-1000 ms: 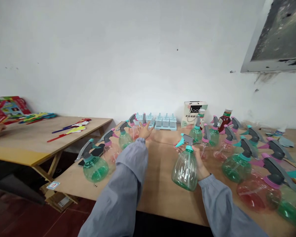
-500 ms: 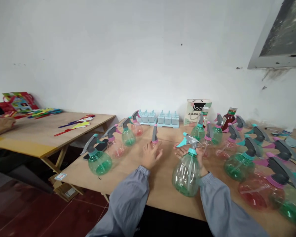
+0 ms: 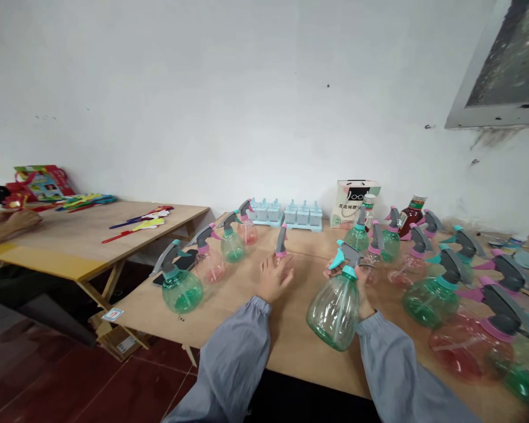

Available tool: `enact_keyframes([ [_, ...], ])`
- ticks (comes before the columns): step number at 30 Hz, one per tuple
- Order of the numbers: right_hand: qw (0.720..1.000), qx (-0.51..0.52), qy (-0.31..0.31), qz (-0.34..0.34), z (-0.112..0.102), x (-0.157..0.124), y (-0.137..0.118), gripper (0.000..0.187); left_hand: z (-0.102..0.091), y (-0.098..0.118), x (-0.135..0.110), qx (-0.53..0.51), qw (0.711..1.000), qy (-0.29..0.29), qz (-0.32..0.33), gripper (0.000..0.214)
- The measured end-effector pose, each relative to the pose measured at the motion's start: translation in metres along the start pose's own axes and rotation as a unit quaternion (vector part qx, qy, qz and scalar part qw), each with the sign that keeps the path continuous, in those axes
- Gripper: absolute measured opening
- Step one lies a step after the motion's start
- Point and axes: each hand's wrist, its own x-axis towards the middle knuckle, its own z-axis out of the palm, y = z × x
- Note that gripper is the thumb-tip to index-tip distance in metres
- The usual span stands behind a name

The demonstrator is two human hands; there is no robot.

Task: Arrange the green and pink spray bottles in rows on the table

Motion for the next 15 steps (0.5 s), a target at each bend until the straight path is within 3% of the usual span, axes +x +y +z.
enact_keyframes([
  [7, 0.998, 0.030, 0.023, 0.052, -0.011, -0.001, 0.017, 0.079, 0.001, 0.000, 0.000, -0.017, 1.000, 0.005, 0.000, 0.046],
  [10, 0.998, 0.037, 0.038, 0.029, -0.009, 0.001, 0.016, 0.080, 0.002, 0.000, 0.001, -0.020, 1.000, 0.004, -0.002, 0.046],
  [15, 1.000, 0.004, 0.012, -0.002, -0.009, 0.000, 0.016, 0.079, 0.001, 0.000, 0.001, -0.017, 1.000, 0.007, 0.000, 0.046],
])
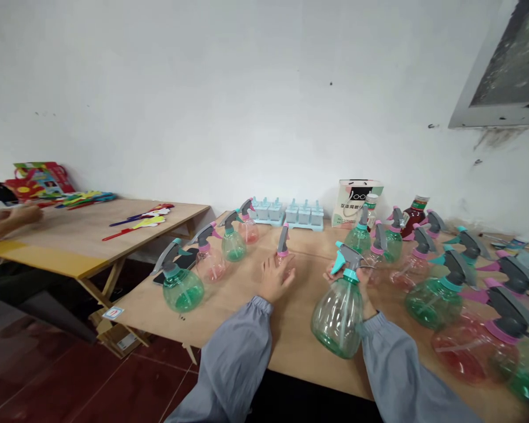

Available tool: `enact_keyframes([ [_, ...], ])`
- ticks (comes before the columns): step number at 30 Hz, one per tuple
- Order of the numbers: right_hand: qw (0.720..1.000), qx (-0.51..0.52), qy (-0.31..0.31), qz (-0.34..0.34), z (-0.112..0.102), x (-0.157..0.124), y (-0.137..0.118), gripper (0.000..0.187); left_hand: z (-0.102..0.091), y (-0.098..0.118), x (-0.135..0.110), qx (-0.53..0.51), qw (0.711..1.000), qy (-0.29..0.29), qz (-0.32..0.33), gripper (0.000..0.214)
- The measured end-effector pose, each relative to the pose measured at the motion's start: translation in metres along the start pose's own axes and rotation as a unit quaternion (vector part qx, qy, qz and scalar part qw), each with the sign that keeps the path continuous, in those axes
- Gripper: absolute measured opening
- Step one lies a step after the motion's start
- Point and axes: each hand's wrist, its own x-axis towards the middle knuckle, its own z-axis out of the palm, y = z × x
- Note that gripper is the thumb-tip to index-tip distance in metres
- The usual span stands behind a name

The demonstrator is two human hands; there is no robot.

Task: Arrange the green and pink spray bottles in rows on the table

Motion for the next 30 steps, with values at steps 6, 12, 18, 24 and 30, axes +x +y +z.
enact_keyframes([
  [6, 0.999, -0.022, -0.010, -0.025, 0.000, -0.002, 0.004, 0.085, -0.001, 0.001, 0.000, 0.000, 1.000, 0.002, -0.001, 0.046],
  [12, 1.000, -0.012, 0.004, -0.002, 0.002, -0.006, -0.003, 0.071, -0.001, 0.000, 0.000, -0.003, 1.000, -0.004, 0.000, 0.046],
  [18, 0.999, 0.017, 0.023, 0.034, 0.000, -0.005, -0.023, 0.058, -0.001, -0.001, 0.000, -0.007, 1.000, -0.008, -0.001, 0.047],
  [24, 0.947, -0.201, 0.250, -0.030, -0.058, -0.039, -0.033, 0.040, -0.002, -0.002, -0.001, -0.016, 1.000, -0.011, 0.004, 0.047],
  [30, 0.893, -0.363, 0.254, -0.079, -0.094, -0.044, -0.039, 0.039, -0.006, 0.004, -0.001, 0.013, 1.000, -0.017, 0.007, 0.046],
])
